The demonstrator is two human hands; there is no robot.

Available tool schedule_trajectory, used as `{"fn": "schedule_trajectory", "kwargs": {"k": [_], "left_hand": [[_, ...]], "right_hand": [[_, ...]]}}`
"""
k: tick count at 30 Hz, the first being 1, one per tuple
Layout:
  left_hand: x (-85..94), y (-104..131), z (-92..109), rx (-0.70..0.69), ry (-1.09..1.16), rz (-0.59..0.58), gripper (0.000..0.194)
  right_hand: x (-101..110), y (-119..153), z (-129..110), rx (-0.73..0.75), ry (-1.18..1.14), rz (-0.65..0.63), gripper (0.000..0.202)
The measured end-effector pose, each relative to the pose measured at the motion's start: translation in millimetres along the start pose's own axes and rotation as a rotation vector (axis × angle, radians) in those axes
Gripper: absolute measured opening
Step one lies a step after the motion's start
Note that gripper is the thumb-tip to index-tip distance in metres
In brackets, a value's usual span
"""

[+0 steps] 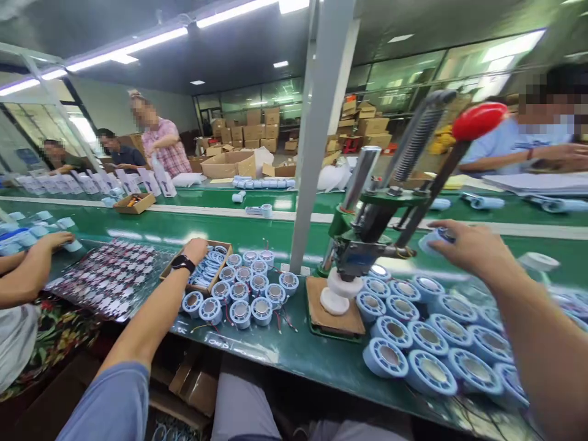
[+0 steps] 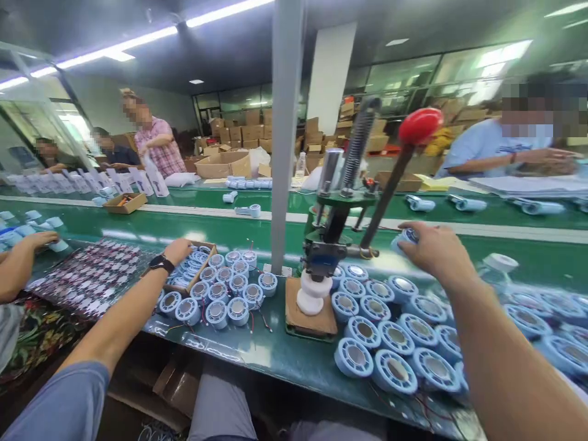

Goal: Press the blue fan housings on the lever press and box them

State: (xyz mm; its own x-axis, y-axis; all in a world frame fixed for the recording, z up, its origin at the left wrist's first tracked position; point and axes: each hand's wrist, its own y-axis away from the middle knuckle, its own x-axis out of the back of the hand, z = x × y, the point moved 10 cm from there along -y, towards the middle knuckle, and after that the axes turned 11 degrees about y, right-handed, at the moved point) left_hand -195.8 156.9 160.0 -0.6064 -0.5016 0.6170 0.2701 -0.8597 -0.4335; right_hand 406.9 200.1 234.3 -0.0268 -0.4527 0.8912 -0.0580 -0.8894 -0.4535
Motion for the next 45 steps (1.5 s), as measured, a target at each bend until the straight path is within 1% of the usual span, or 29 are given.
{"fn": "schedule_trajectory", "kwargs": {"k": [1, 2, 3, 4, 5, 6, 7, 8, 9, 10, 11, 12, 13, 15, 17, 19, 21, 23, 24, 26, 27, 29, 31, 33, 36, 41, 43, 45], "left_hand": [[3.6, 2, 6, -0.031, 0.004, 0.021, 0.03], [6.8, 9, 15, -0.071, 0.01, 0.048, 0.028], [7.6, 20, 26, -0.114, 0.02, 0.071, 0.027], [3.9, 38, 39, -0.158, 0.035, 0.076, 0.027], [-6.3, 61, 54, -0.206, 0.059, 0.047, 0.026], [-23.3, 90, 71, -0.256, 0.087, -0.019, 0.023], [-46.8, 124, 92, -0.333, 0.127, -0.127, 0.018], [-75.7, 165, 117, -0.463, 0.18, -0.285, 0.015], [-103.7, 206, 138, -0.554, 0.208, -0.425, 0.016], [-129.2, 242, 152, -0.611, 0.207, -0.53, 0.019], [-149.9, 267, 158, -0.608, 0.187, -0.574, 0.022], [-166.6, 282, 159, -0.579, 0.162, -0.591, 0.025], [-179.0, 289, 156, -0.535, 0.138, -0.59, 0.026], [-192.1, 288, 144, -0.453, 0.123, -0.582, 0.025], [-196.2, 279, 133, -0.422, 0.15, -0.612, 0.025], [-195.9, 271, 126, -0.411, 0.191, -0.644, 0.029], [-194.3, 265, 120, -0.384, 0.232, -0.649, 0.024], [-190.9, 262, 118, -0.333, 0.287, -0.607, 0.015], [-188.1, 260, 118, -0.295, 0.322, -0.569, 0.014], [-181.3, 258, 121, -0.208, 0.402, -0.476, 0.016], [-178.7, 258, 125, -0.171, 0.437, -0.438, 0.022], [-177.5, 259, 138, -0.145, 0.475, -0.403, 0.043], [-180.0, 259, 153, -0.163, 0.468, -0.397, 0.061], [-184.1, 257, 162, -0.166, 0.447, -0.396, 0.069], [-189.4, 254, 162, -0.117, 0.441, -0.398, 0.071], [-193.5, 260, 151, 0.003, 0.484, -0.362, 0.059], [-196.6, 266, 146, 0.056, 0.513, -0.327, 0.057], [-201.7, 274, 143, 0.077, 0.563, -0.316, 0.053]], "right_hand": [[6, 21, 19, -0.028, 0.027, -0.031, 0.033], [13, 46, 33, -0.036, 0.028, -0.045, 0.038], [20, 74, 39, -0.01, -0.009, -0.041, 0.041], [28, 104, 35, 0.053, -0.08, -0.026, 0.042], [32, 135, 22, 0.151, -0.174, -0.02, 0.04], [33, 166, 0, 0.27, -0.274, -0.037, 0.039], [29, 195, -27, 0.389, -0.362, -0.083, 0.037], [20, 222, -56, 0.494, -0.432, -0.159, 0.037], [8, 244, -85, 0.569, -0.486, -0.247, 0.04], [-7, 260, -110, 0.611, -0.526, -0.329, 0.044], [-21, 271, -131, 0.631, -0.555, -0.394, 0.047], [-34, 276, -147, 0.631, -0.575, -0.437, 0.05], [-47, 278, -158, 0.622, -0.589, -0.461, 0.051], [-65, 276, -168, 0.593, -0.629, -0.458, 0.049], [-74, 274, -167, 0.552, -0.712, -0.404, 0.043], [-79, 273, -160, 0.482, -0.812, -0.296, 0.037], [-83, 276, -150, 0.359, -0.869, -0.151, 0.036], [-90, 282, -139, 0.191, -0.864, -0.021, 0.04], [-95, 285, -135, 0.113, -0.851, 0.024, 0.043], [-105, 291, -134, 0.007, -0.832, 0.058, 0.045], [-109, 293, -137, -0.014, -0.831, 0.061, 0.047], [-115, 294, -147, -0.014, -0.845, 0.057, 0.053], [-118, 296, -156, -0.01, -0.86, 0.066, 0.057], [-120, 298, -160, -0.029, -0.864, 0.087, 0.058], [-121, 300, -161, -0.063, -0.851, 0.126, 0.059], [-121, 302, -163, -0.054, -0.851, 0.149, 0.066], [-120, 303, -164, -0.032, -0.834, 0.146, 0.063], [-118, 301, -166, 0.028, -0.779, 0.101, 0.056]]}}
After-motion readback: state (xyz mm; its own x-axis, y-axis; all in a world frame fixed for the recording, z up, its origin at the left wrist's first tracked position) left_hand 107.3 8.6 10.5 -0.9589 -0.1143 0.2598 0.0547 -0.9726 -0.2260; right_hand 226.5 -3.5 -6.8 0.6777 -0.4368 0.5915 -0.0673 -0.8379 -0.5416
